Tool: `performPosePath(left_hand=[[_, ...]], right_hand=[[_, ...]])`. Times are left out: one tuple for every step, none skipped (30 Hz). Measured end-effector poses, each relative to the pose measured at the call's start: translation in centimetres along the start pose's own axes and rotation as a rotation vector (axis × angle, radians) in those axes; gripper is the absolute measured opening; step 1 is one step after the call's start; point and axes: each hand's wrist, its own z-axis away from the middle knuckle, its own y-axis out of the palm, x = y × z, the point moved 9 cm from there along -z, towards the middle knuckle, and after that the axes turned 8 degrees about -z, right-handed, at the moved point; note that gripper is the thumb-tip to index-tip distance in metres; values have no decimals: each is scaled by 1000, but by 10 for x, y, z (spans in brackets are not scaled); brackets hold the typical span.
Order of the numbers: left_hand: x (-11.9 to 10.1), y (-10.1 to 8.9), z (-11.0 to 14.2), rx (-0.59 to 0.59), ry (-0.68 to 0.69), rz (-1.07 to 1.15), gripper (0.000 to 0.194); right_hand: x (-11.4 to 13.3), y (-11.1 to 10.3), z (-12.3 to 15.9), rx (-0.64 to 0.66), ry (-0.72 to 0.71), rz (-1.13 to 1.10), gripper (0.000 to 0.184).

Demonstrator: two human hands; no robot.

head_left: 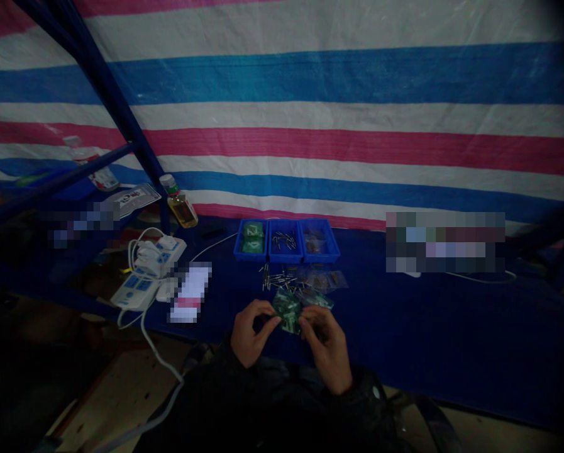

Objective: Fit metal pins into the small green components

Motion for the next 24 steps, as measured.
performPosePath(left_hand=[[-2,1,-1,15,11,0,8],[-5,1,-2,30,23,-1,9],[-6,0,-2,39,32,-4,13],[-8,0,-3,41,37,-7,17],[-8,-1,-4,42,38,-9,20],[-8,-1,-4,42,37,-10,22],[-7,-1,-5,43,33,-9,23],[-5,-1,-5,44,29,-7,23],[-4,0,-4,46,26,-5,22],[-3,0,-4,49,24,-2,21],[-3,1,-4,51,25,0,20],[-3,1,-4,50,27,2,19],[-3,0,-4,48,32,3,18],[-4,0,-4,43,37,1,17],[-6,-1,-4,38,45,-5,16],[-7,-2,-5,34,56,-16,15],[-9,-3,-5,27,70,-34,14],[-10,-3,-5,17,84,-56,13],[-11,-4,-5,5,96,-77,12],[-12,-5,-5,-9,104,-94,12],[-12,-6,-5,-20,108,-102,11],[-12,-6,-5,-28,109,-98,10],[-12,-6,-5,-33,104,-86,9],[-11,-5,-4,-35,93,-64,7]], right_hand=[[0,1,0,13,-3,20,27],[1,2,0,27,-4,42,26],[2,2,-1,35,-6,59,26],[2,1,-1,34,-8,67,26],[3,1,-1,30,-8,70,27],[3,0,-1,27,-6,69,28],[2,0,-1,26,-1,67,28],[1,0,-1,23,6,65,28],[0,0,0,18,15,63,27],[-1,0,0,9,24,61,27],[-2,0,0,3,30,57,26],[-1,0,0,-1,33,53,25],[0,0,-1,1,31,51,24],[2,1,-1,6,22,50,23],[5,2,-2,11,6,52,22],[8,3,-2,13,-17,56,20],[12,3,-3,14,-43,65,18],[16,3,-3,12,-68,74,18],[18,3,-4,15,-85,81,20],[19,3,-4,20,-90,85,22],[17,4,-3,25,-79,85,23],[14,4,-3,28,-57,77,22],[11,3,-3,21,-33,60,20],[7,2,-2,7,-11,38,19]])
